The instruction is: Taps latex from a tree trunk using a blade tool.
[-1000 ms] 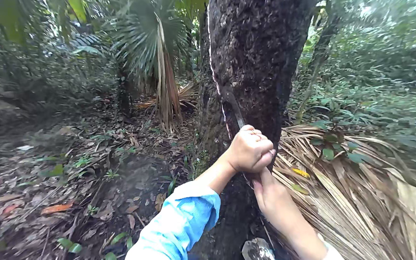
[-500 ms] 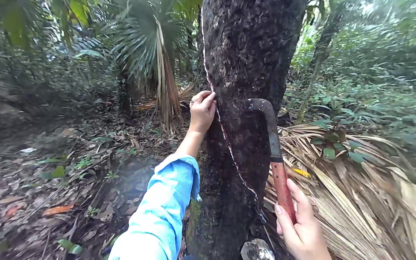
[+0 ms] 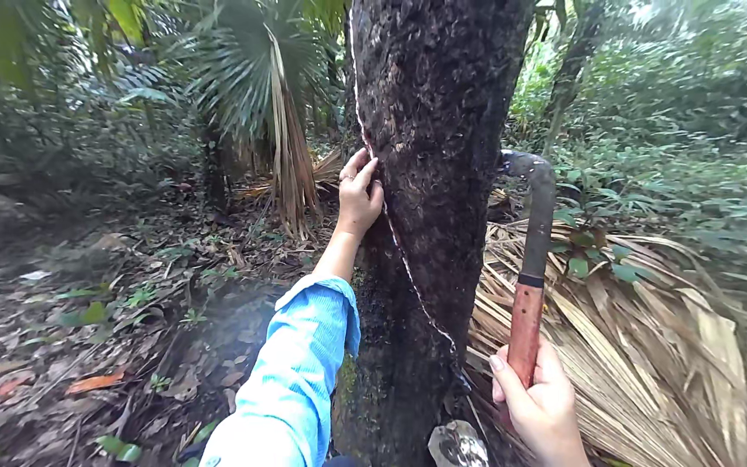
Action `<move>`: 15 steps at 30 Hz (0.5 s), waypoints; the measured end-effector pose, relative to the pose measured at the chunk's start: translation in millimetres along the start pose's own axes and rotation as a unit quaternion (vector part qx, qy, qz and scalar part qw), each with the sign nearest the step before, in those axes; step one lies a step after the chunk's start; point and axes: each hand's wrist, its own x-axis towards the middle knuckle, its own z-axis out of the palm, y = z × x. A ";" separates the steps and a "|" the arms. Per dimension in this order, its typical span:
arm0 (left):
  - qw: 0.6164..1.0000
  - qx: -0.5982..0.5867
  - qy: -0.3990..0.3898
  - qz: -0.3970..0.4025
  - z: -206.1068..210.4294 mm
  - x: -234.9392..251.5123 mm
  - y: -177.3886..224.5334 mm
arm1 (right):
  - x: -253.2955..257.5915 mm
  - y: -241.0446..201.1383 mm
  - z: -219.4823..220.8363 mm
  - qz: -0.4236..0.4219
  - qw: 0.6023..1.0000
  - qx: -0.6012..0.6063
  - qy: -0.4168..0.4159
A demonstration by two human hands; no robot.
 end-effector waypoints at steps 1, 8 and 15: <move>1.000 0.004 0.024 0.012 2.3 1.5 -2.3 | -1.1 -0.2 -0.6 -0.004 1.000 0.000 0.002; 0.994 -0.096 0.049 -0.020 0.0 1.2 38.3 | 4.8 7.9 3.7 -0.030 0.999 0.019 0.012; 0.779 -0.547 -0.172 -0.255 -28.8 -94.3 290.0 | 67.1 -6.7 49.4 -0.063 0.980 0.182 -0.045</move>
